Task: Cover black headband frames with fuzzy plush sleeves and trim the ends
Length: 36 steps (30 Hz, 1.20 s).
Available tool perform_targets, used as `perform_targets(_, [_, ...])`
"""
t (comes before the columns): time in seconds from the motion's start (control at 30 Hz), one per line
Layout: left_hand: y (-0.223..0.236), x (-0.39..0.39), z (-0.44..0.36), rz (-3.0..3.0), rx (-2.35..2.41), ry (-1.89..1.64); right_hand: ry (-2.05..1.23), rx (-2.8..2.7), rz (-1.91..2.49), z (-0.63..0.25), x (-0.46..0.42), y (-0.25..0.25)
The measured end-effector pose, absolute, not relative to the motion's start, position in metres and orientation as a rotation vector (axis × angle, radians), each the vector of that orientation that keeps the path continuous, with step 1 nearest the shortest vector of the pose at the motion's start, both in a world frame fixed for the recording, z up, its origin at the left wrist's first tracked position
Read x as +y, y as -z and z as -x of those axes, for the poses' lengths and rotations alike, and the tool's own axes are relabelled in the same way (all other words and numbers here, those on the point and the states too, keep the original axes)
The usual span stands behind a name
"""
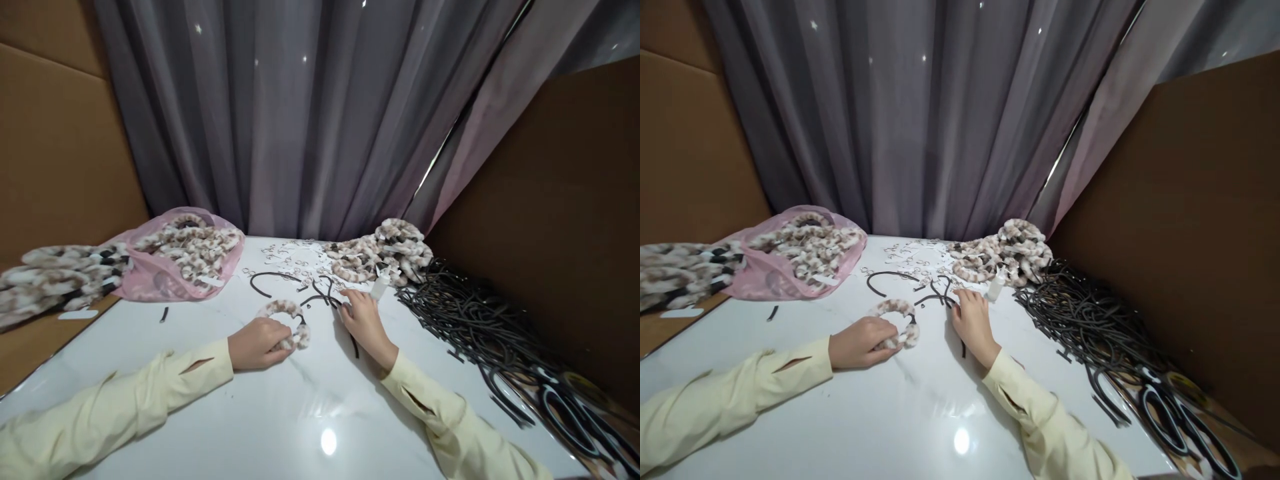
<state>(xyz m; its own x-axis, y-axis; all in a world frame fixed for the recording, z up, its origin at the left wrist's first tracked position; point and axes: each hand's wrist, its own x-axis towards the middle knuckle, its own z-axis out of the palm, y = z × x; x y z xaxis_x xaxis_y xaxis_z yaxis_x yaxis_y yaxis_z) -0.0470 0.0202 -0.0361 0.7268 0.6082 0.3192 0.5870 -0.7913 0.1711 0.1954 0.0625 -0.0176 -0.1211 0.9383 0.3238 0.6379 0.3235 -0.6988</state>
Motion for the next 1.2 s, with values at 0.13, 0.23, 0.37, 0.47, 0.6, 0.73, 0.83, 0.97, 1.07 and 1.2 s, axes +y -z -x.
perform_targets(0.13, [0.037,0.02,0.047,-2.881,1.003,-0.539,-0.36,-2.054,1.455,-0.203,0.072,0.025])
perform_targets(0.23, [0.036,0.02,0.047,-2.879,1.026,-0.512,-0.309,-2.164,1.474,-0.207,0.076,0.028])
perform_targets(0.37, [0.035,0.021,0.047,-2.865,1.034,-0.497,-0.257,-2.222,1.534,-0.212,0.078,0.024])
perform_targets(0.47, [0.035,0.021,0.047,-2.863,1.016,-0.513,-0.222,-2.261,1.554,-0.213,0.077,0.022])
perform_targets(0.6, [0.036,0.021,0.047,-2.872,1.013,-0.519,-0.181,-2.287,1.538,-0.212,0.075,0.023])
perform_targets(0.73, [0.034,0.02,0.047,-2.873,1.034,-0.5,-0.159,-2.267,1.458,-0.209,0.073,0.026])
perform_targets(0.83, [0.033,0.019,0.048,-2.874,1.041,-0.48,-0.139,-2.199,1.371,-0.206,0.072,0.02])
perform_targets(0.97, [0.034,0.02,0.048,-2.887,1.032,-0.491,-0.092,-2.038,1.271,-0.217,0.071,-0.009])
perform_targets(1.07, [0.036,0.022,0.049,-2.893,1.034,-0.49,-0.141,-1.892,1.139,-0.242,0.063,-0.043])
perform_targets(1.2, [0.037,0.022,0.049,-2.889,1.041,-0.454,-0.504,-2.145,1.188,-0.276,0.048,-0.078])
